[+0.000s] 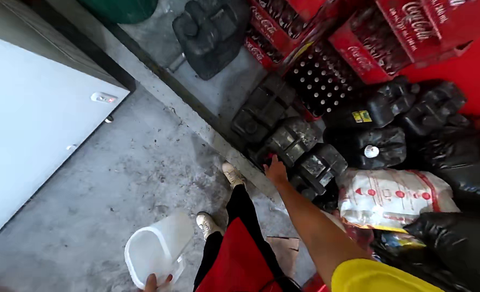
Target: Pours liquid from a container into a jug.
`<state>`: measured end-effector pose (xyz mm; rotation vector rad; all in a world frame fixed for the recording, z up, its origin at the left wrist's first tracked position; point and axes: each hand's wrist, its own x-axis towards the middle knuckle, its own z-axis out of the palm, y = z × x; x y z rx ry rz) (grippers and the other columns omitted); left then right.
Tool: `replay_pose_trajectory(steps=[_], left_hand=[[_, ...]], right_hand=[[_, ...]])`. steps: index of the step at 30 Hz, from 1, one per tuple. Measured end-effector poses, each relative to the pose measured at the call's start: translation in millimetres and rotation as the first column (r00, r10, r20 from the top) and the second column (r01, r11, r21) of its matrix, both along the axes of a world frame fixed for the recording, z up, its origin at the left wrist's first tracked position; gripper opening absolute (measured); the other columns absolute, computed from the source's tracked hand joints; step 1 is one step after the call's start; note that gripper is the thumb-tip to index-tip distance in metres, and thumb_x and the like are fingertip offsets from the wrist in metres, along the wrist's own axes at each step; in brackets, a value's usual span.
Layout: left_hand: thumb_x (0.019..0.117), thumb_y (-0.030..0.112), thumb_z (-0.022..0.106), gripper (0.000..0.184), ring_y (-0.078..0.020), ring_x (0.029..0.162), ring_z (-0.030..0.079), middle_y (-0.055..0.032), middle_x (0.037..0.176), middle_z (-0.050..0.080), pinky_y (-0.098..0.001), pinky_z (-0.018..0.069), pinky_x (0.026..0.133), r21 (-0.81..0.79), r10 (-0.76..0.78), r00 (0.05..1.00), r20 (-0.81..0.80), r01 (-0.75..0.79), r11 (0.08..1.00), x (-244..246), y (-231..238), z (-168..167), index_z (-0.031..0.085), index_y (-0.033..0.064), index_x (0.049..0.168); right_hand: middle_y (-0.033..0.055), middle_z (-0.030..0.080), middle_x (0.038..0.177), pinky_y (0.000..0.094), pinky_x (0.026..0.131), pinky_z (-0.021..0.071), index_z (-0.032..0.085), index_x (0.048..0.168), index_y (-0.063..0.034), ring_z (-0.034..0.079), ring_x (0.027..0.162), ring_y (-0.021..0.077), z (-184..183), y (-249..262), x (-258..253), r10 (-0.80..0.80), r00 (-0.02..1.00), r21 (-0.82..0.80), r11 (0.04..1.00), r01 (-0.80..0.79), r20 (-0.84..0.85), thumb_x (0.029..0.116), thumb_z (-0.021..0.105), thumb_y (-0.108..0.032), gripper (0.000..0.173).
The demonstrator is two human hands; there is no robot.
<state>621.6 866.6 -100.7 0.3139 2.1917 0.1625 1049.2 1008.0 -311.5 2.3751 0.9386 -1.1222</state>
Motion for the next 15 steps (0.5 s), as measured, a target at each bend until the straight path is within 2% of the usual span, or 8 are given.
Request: replay_pose_trajectory(steps=[3, 5, 7, 9, 10, 12, 13, 15], left_hand=[[0.1118, 0.03, 0.038, 0.05, -0.0152, 0.098, 0.069, -0.0182, 0.113, 0.067, -0.0354, 0.0568, 0.091, 0.03, -0.025, 1.0, 0.01, 0.025, 0.999, 23, 14, -3, 0.043, -0.0099, 0.141], [0.1115, 0.028, 0.039, 0.05, -0.0168, 0.101, 0.068, -0.0215, 0.117, 0.065, -0.0356, 0.0565, 0.093, 0.076, -0.057, 0.998, 0.03, 0.055, 0.996, 34, 21, -4, 0.039, -0.011, 0.144], [0.111, 0.027, 0.04, 0.052, -0.022, 0.108, 0.067, -0.0265, 0.124, 0.061, -0.0385, 0.0546, 0.098, 0.107, -0.086, 0.995, 0.046, 0.081, 0.991, 43, 28, -3, 0.037, -0.0118, 0.146], [0.1108, 0.029, 0.041, 0.054, -0.0252, 0.113, 0.066, -0.0284, 0.129, 0.06, -0.0408, 0.0535, 0.101, 0.107, -0.112, 0.993, 0.047, 0.106, 0.989, 48, 34, -2, 0.037, -0.0113, 0.147], [0.1109, 0.029, 0.041, 0.054, -0.0249, 0.112, 0.067, -0.0278, 0.128, 0.061, -0.041, 0.054, 0.101, 0.1, -0.117, 0.992, 0.053, 0.112, 0.989, 50, 35, -2, 0.038, -0.011, 0.146], [0.1113, 0.029, 0.039, 0.052, -0.0208, 0.107, 0.069, -0.0244, 0.122, 0.064, -0.0381, 0.0555, 0.097, 0.099, -0.118, 0.99, 0.075, 0.11, 0.989, 53, 35, -3, 0.039, -0.0108, 0.145], [0.1115, 0.028, 0.039, 0.05, -0.018, 0.102, 0.07, -0.0218, 0.118, 0.065, -0.036, 0.0565, 0.095, 0.108, -0.113, 0.99, 0.083, 0.104, 0.989, 55, 33, -4, 0.04, -0.0107, 0.143], [0.1115, 0.027, 0.039, 0.047, -0.0155, 0.097, 0.07, -0.0188, 0.111, 0.068, -0.0346, 0.0575, 0.092, 0.124, -0.095, 0.992, 0.085, 0.084, 0.989, 59, 28, -8, 0.043, -0.0109, 0.14]], right_hand=[[0.0321, 0.054, 0.138, 0.0615, 0.095, 0.054, 0.041, 0.154, -0.0123, 0.056, 0.126, 0.0511, -1, -3, 8, 0.184, 0.983, -0.019, 0.983, -0.184, -0.029, 0.1003, 0.066, -0.035, 0.064], [0.0311, 0.051, 0.141, 0.0608, 0.092, 0.0553, 0.043, 0.153, -0.0137, 0.053, 0.13, 0.0508, 0, -3, 14, 0.385, 0.921, -0.04, 0.921, -0.388, -0.067, 0.1017, 0.065, -0.025, 0.057], [0.0309, 0.05, 0.144, 0.0587, 0.097, 0.0533, 0.046, 0.152, -0.0138, 0.048, 0.136, 0.0494, 1, -2, 23, 0.6, 0.79, -0.025, 0.794, -0.608, -0.128, 0.1034, 0.055, -0.006, 0.05], [0.0307, 0.049, 0.144, 0.0571, 0.102, 0.0508, 0.048, 0.151, -0.0145, 0.046, 0.138, 0.0482, -3, -2, 35, 0.757, 0.629, 0.02, 0.642, -0.767, -0.176, 0.1037, 0.049, 0.001, 0.05], [0.0304, 0.049, 0.144, 0.057, 0.102, 0.0508, 0.048, 0.151, -0.015, 0.046, 0.139, 0.0481, -3, -3, 40, 0.79, 0.583, 0.038, 0.599, -0.8, -0.19, 0.1035, 0.049, 0.002, 0.05], [0.0286, 0.047, 0.147, 0.0575, 0.095, 0.055, 0.048, 0.15, -0.0187, 0.048, 0.137, 0.0479, 2, 0, 42, 0.758, 0.623, 0.031, 0.64, -0.768, -0.192, 0.101, 0.055, 0.001, 0.054], [0.027, 0.046, 0.149, 0.0585, 0.091, 0.057, 0.048, 0.151, -0.0209, 0.051, 0.134, 0.0474, 6, 1, 39, 0.689, 0.701, 0.012, 0.715, -0.699, -0.185, 0.0985, 0.061, -0.001, 0.058], [0.0262, 0.044, 0.15, 0.0605, 0.087, 0.0584, 0.045, 0.153, -0.0183, 0.061, 0.122, 0.0467, 9, -1, 29, 0.481, 0.865, 0.001, 0.874, -0.486, -0.143, 0.0959, 0.073, -0.019, 0.063]])
